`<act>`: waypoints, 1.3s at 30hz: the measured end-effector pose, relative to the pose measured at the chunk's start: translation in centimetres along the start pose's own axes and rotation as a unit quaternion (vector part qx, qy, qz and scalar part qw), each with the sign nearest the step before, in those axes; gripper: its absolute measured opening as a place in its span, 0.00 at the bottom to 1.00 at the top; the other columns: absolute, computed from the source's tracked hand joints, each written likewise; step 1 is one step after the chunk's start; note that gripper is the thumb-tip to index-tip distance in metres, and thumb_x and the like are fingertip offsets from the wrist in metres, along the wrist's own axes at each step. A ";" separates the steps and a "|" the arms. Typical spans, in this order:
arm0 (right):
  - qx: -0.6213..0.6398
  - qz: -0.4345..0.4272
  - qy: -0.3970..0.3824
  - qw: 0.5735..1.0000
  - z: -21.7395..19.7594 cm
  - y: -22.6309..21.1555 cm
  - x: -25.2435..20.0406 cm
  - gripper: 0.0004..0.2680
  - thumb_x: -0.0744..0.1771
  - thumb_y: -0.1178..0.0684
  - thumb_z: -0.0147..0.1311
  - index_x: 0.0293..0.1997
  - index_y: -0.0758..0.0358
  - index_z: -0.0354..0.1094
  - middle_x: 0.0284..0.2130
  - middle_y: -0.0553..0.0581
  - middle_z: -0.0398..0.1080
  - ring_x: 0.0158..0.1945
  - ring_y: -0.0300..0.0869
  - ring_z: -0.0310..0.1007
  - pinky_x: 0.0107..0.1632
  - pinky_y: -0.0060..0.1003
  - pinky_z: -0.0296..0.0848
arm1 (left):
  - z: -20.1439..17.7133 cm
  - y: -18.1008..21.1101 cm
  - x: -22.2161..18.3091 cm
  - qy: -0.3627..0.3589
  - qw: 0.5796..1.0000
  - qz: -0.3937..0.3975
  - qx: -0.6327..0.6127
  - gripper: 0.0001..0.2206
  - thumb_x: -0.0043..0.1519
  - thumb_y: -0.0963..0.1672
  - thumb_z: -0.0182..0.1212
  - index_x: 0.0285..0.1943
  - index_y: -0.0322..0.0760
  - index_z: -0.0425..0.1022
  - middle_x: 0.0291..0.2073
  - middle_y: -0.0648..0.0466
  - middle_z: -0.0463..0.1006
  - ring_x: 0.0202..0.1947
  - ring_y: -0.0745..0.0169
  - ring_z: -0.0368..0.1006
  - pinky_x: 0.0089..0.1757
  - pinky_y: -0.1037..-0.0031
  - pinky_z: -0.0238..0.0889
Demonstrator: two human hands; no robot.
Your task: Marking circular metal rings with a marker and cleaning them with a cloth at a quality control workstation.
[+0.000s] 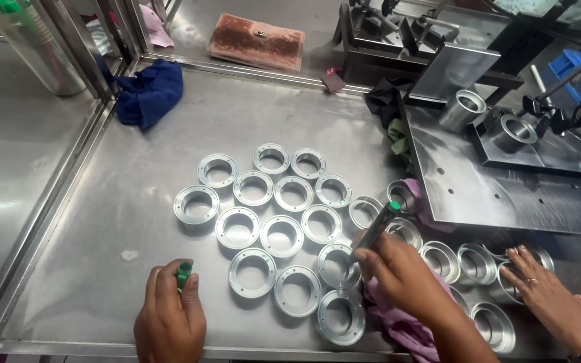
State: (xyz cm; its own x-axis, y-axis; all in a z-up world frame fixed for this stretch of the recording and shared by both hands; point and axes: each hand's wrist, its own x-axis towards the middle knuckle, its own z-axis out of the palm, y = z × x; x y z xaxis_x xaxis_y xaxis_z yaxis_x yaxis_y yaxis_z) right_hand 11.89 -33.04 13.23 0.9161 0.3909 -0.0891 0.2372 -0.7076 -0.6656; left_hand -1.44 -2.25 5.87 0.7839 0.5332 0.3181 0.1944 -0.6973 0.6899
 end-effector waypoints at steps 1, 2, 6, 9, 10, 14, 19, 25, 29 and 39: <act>0.002 0.001 -0.001 1.000 0.1 -0.5 -0.8 0.10 0.68 0.47 0.53 0.40 0.67 0.68 0.20 0.61 0.73 0.23 0.45 0.75 0.31 0.39 0.71 | 0.0 -0.1 -0.1 -0.001 1.000 0.000 0.002 0.11 0.65 0.44 0.53 0.52 0.34 0.71 0.37 0.47 0.76 0.29 0.50 0.77 0.30 0.61 0.68; 0.006 0.019 -0.020 1.000 0.2 -1.0 -1.5 0.10 0.68 0.48 0.53 0.40 0.65 0.69 0.20 0.61 0.73 0.23 0.45 0.75 0.31 0.40 0.71 | 0.0 -0.1 -0.1 -0.013 1.000 -0.017 0.010 0.11 0.66 0.45 0.53 0.52 0.34 0.72 0.37 0.48 0.76 0.28 0.51 0.77 0.30 0.62 0.68; 0.002 -0.047 -0.021 0.999 2.7 1.5 -4.2 0.08 0.67 0.50 0.56 0.39 0.65 0.67 0.21 0.60 0.72 0.25 0.47 0.74 0.31 0.42 0.71 | 0.0 0.1 -0.2 -0.012 1.000 -0.012 0.014 0.12 0.67 0.46 0.53 0.51 0.34 0.72 0.37 0.50 0.78 0.26 0.53 0.76 0.30 0.63 0.67; 0.000 -0.126 0.024 0.992 4.3 0.5 -4.8 0.08 0.67 0.52 0.56 0.42 0.65 0.67 0.23 0.60 0.73 0.27 0.51 0.74 0.31 0.43 0.70 | -0.2 0.5 -0.1 -0.024 0.999 -0.029 0.021 0.13 0.66 0.47 0.54 0.51 0.34 0.73 0.36 0.50 0.79 0.24 0.55 0.76 0.29 0.64 0.67; 0.001 -0.125 0.024 0.992 4.5 0.7 -5.0 0.08 0.67 0.52 0.56 0.42 0.65 0.67 0.23 0.60 0.73 0.27 0.51 0.74 0.31 0.43 0.70 | -0.2 0.6 -0.2 -0.026 0.999 -0.029 0.022 0.13 0.66 0.47 0.54 0.51 0.34 0.73 0.36 0.50 0.79 0.24 0.55 0.76 0.29 0.64 0.67; 0.009 -0.114 0.017 0.993 4.2 -0.1 -5.2 0.08 0.66 0.53 0.56 0.45 0.64 0.68 0.24 0.61 0.74 0.28 0.54 0.76 0.31 0.45 0.71 | -0.4 0.6 -0.1 -0.014 1.000 -0.021 0.014 0.14 0.67 0.48 0.55 0.51 0.34 0.75 0.35 0.50 0.79 0.23 0.56 0.74 0.29 0.65 0.67; -0.022 -0.155 0.038 0.987 3.9 1.8 -5.1 0.07 0.68 0.52 0.55 0.46 0.64 0.67 0.25 0.60 0.73 0.27 0.52 0.75 0.31 0.43 0.70 | -0.9 1.4 -0.5 -0.067 0.997 -0.044 0.003 0.14 0.65 0.48 0.57 0.51 0.36 0.77 0.33 0.53 0.80 0.20 0.58 0.73 0.27 0.66 0.65; 0.314 0.042 -0.009 0.948 2.8 -0.5 -5.1 0.10 0.69 0.50 0.48 0.51 0.63 0.70 0.21 0.51 0.65 0.20 0.34 0.60 0.22 0.29 0.59 | -0.3 6.0 -2.1 -0.168 0.962 0.080 -0.200 0.13 0.61 0.45 0.60 0.53 0.40 0.78 0.36 0.54 0.80 0.23 0.60 0.78 0.27 0.69 0.68; 0.448 -0.004 -0.023 0.894 3.6 -1.2 -4.5 0.11 0.70 0.50 0.48 0.56 0.64 0.67 0.24 0.50 0.68 0.23 0.31 0.60 0.24 0.25 0.57 | 0.6 8.6 -2.0 -0.204 0.942 0.152 -0.217 0.12 0.63 0.46 0.60 0.54 0.40 0.77 0.35 0.51 0.79 0.29 0.50 0.78 0.30 0.64 0.67; 0.453 0.059 -0.060 0.887 4.5 0.3 -1.5 0.10 0.68 0.48 0.53 0.49 0.63 0.70 0.26 0.48 0.67 0.25 0.31 0.62 0.27 0.26 0.60 | 2.7 10.2 -1.7 -0.271 0.908 0.077 -0.309 0.20 0.64 0.49 0.62 0.61 0.36 0.70 0.31 0.49 0.78 0.31 0.53 0.79 0.33 0.66 0.71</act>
State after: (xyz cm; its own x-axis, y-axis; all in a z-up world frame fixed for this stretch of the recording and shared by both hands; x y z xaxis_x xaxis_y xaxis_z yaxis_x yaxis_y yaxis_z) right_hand 9.14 -31.25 9.82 0.8634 0.4435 -0.2406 -0.2661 -0.0049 -0.9639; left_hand 0.82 -11.55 10.62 0.9814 0.0200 0.1911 -0.1800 -0.2518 0.9509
